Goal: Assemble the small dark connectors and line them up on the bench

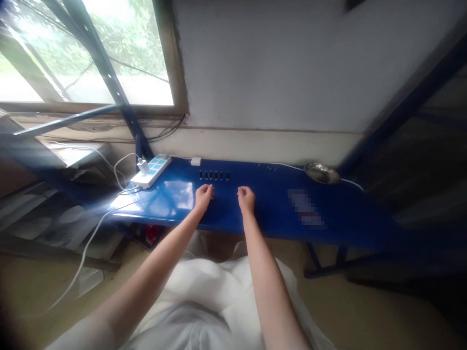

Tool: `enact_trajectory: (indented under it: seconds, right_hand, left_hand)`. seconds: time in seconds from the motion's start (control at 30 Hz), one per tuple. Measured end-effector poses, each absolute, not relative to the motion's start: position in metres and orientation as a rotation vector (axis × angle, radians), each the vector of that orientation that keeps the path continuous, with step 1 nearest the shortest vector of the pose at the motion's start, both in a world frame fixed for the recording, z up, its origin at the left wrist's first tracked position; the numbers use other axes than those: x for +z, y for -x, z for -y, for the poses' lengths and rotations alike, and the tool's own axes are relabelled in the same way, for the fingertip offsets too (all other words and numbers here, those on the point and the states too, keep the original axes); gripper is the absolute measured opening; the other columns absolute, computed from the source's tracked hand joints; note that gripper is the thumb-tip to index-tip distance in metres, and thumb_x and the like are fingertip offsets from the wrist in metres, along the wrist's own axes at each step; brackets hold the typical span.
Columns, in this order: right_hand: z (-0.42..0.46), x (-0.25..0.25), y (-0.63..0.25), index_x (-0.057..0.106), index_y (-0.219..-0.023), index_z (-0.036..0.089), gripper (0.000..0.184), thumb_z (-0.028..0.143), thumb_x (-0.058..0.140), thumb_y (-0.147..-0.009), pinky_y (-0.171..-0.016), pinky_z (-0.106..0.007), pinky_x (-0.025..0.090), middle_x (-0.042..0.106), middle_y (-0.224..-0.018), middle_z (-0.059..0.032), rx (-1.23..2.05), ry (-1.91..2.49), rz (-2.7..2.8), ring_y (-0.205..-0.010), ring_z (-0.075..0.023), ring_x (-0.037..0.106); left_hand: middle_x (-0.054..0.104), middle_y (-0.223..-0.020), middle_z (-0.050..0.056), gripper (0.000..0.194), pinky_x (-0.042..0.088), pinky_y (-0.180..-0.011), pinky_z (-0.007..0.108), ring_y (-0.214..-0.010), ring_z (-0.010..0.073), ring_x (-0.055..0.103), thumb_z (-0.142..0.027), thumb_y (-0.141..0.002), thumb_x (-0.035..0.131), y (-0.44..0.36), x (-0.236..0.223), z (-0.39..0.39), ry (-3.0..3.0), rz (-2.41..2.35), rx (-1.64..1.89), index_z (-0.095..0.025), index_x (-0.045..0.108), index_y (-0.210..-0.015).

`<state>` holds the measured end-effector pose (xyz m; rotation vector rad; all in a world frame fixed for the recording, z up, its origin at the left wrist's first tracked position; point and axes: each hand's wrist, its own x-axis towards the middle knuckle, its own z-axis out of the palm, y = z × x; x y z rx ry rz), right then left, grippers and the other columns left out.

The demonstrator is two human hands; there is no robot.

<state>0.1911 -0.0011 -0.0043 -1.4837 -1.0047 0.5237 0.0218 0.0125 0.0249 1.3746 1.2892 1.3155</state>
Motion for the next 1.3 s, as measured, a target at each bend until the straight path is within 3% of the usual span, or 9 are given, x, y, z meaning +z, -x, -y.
enact_trajectory:
  seconds: [0.17,0.33,0.5,0.77,1.3]
  right_hand:
    - [0.001,-0.005,-0.190,0.060,-0.076,0.016,0.026,0.040,0.049,-0.073,-0.056,-0.026,0.044,0.062,-0.063,-0.0022,0.485,1.510,1.050,-0.054,-0.0143,0.055]
    - [-0.004,-0.006,-0.186,0.063,-0.082,0.016,0.024,0.032,0.047,-0.075,-0.068,-0.030,0.046,0.066,-0.076,-0.0070,0.349,1.582,1.252,-0.069,-0.0175,0.059]
    - [-0.017,0.000,-0.181,0.064,-0.090,0.017,0.022,0.023,0.049,-0.074,-0.077,-0.034,0.043,0.065,-0.090,-0.0074,0.177,1.756,1.562,-0.082,-0.0199,0.057]
    - [-0.054,0.011,-0.176,0.063,-0.092,0.018,0.021,0.026,0.051,-0.077,-0.083,-0.042,0.038,0.057,-0.106,-0.0112,0.155,2.039,1.639,-0.102,-0.0260,0.048]
    - [-0.075,0.014,-0.157,0.062,-0.085,0.017,0.017,0.027,0.052,-0.077,-0.082,-0.041,0.035,0.060,-0.101,-0.0112,0.177,2.085,1.480,-0.098,-0.0259,0.051]
  left_hand:
    - [0.055,-0.056,0.000,0.026,0.038,-0.046,0.021,-0.043,0.0089,0.049,-0.037,-0.077,0.047,-0.022,0.022,-0.015,-1.406,-1.307,1.308,-0.015,0.058,-0.067]
    - [0.055,-0.055,-0.001,0.028,0.038,-0.046,0.020,-0.043,0.0089,0.049,-0.038,-0.078,0.046,-0.021,0.016,-0.017,-1.453,-1.305,1.312,-0.015,0.058,-0.067]
    - [0.055,-0.055,-0.001,0.029,0.038,-0.046,0.020,-0.043,0.0086,0.049,-0.040,-0.078,0.047,-0.021,0.014,-0.018,-1.477,-1.310,1.309,-0.015,0.058,-0.067]
    - [0.053,-0.053,-0.001,0.028,0.038,-0.044,0.020,-0.041,0.0081,0.047,-0.038,-0.077,0.047,-0.023,0.015,-0.018,-1.434,-1.306,1.306,-0.015,0.057,-0.065]
    - [0.052,-0.054,-0.001,0.028,0.037,-0.044,0.020,-0.042,0.0082,0.047,-0.039,-0.078,0.047,-0.022,0.017,-0.015,-1.401,-1.287,1.307,-0.015,0.057,-0.067]
